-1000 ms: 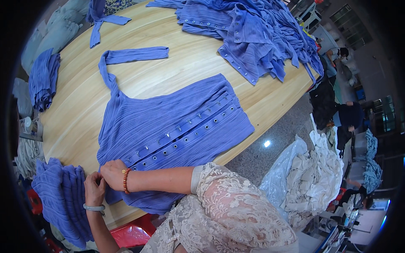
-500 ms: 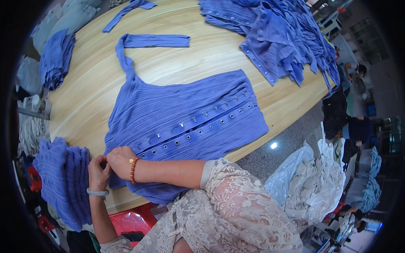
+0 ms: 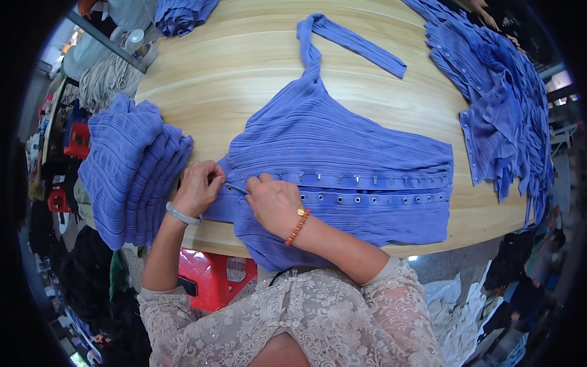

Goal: The person trims loose threads on a garment using thread snips, fastens the hooks along the front, and folds the garment on the table by hand.

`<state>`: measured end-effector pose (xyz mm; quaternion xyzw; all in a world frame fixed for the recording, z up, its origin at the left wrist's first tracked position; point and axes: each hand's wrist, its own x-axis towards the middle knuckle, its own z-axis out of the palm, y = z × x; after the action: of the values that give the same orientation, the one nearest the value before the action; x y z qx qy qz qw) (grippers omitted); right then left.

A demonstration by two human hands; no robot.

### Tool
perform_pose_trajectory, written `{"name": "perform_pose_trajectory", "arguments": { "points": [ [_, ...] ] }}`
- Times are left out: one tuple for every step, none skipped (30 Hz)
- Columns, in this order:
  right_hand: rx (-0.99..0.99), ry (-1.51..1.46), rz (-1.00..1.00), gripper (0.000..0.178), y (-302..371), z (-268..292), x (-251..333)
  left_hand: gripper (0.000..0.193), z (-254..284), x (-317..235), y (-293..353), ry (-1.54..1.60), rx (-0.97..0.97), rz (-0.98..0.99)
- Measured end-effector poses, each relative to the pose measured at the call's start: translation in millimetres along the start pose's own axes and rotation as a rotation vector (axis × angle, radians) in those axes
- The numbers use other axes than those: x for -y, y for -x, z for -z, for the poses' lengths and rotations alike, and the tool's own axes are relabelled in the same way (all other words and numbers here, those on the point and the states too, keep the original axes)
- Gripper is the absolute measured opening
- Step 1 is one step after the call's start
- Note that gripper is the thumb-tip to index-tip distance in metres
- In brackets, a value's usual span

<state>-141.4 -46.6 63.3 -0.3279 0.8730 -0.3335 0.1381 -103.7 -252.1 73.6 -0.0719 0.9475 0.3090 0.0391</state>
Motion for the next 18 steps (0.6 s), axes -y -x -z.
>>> {"name": "perform_pose_trajectory", "arguments": {
  "points": [
    [0.008,0.021,0.003,0.013,3.1,3.7,-0.5,0.003,0.9,-0.9,1.8,0.011,0.005,0.002],
    [0.010,0.047,-0.003,0.013,4.7,8.0,-1.4,0.004,-2.3,-1.4,2.0,-0.046,-0.023,-0.035],
    [0.025,0.039,-0.004,0.013,4.9,11.3,-0.7,0.004,-5.2,-4.8,2.9,-0.046,-0.025,-0.034],
    [0.025,0.040,-0.003,0.013,4.4,10.4,-0.8,0.007,-7.9,-10.9,3.9,-0.099,-0.117,-0.087],
    [0.005,0.006,0.005,0.013,4.8,10.5,-0.6,0.010,-9.5,-17.7,4.5,-0.151,-0.207,-0.144],
    [-0.015,-0.029,0.012,0.013,4.7,10.6,-0.7,0.015,-9.4,-23.1,5.4,-0.109,-0.177,-0.159],
    [-0.017,-0.026,0.009,0.013,3.7,10.9,-1.3,0.015,-9.8,-26.5,4.2,-0.107,-0.176,-0.162],
    [-0.007,-0.024,0.009,0.013,2.8,10.5,-1.7,0.017,-10.5,-29.0,4.8,-0.075,-0.132,-0.197],
    [0.003,-0.022,0.008,0.014,2.1,9.8,-2.0,0.018,-11.8,-30.9,5.2,-0.043,-0.088,-0.232],
    [0.006,-0.022,0.009,0.014,1.8,8.4,-2.5,0.021,-14.7,-31.2,3.0,-0.054,-0.094,-0.225],
    [-0.012,-0.024,0.015,0.013,0.7,7.0,-3.0,0.021,-15.1,-30.4,0.1,-0.053,-0.096,-0.223],
    [-0.030,-0.025,0.022,0.013,-0.1,5.8,-3.0,0.018,-14.8,-29.4,-2.8,-0.055,-0.047,-0.200],
    [-0.028,-0.024,0.024,0.013,-0.8,5.0,-2.4,0.016,-14.4,-28.9,-5.1,-0.057,0.003,-0.178],
    [-0.061,-0.034,0.028,0.012,-1.4,4.6,-2.2,0.016,-14.0,-30.0,-7.5,-0.056,0.001,-0.177],
    [-0.093,-0.043,0.032,0.012,-2.0,4.0,-2.1,0.013,-13.4,-31.9,-9.5,-0.089,0.028,-0.178],
    [-0.093,-0.043,0.033,0.012,-2.6,2.6,-2.8,0.011,-13.0,-32.7,-10.7,-0.122,0.055,-0.179],
    [-0.116,-0.051,0.034,0.012,-3.9,1.4,-4.3,0.011,-12.9,-32.2,-12.2,-0.122,0.053,-0.182],
    [-0.140,-0.060,0.035,0.012,-5.2,0.5,-5.5,0.010,-13.2,-30.8,-13.6,-0.091,0.072,-0.157]
  ]
}}
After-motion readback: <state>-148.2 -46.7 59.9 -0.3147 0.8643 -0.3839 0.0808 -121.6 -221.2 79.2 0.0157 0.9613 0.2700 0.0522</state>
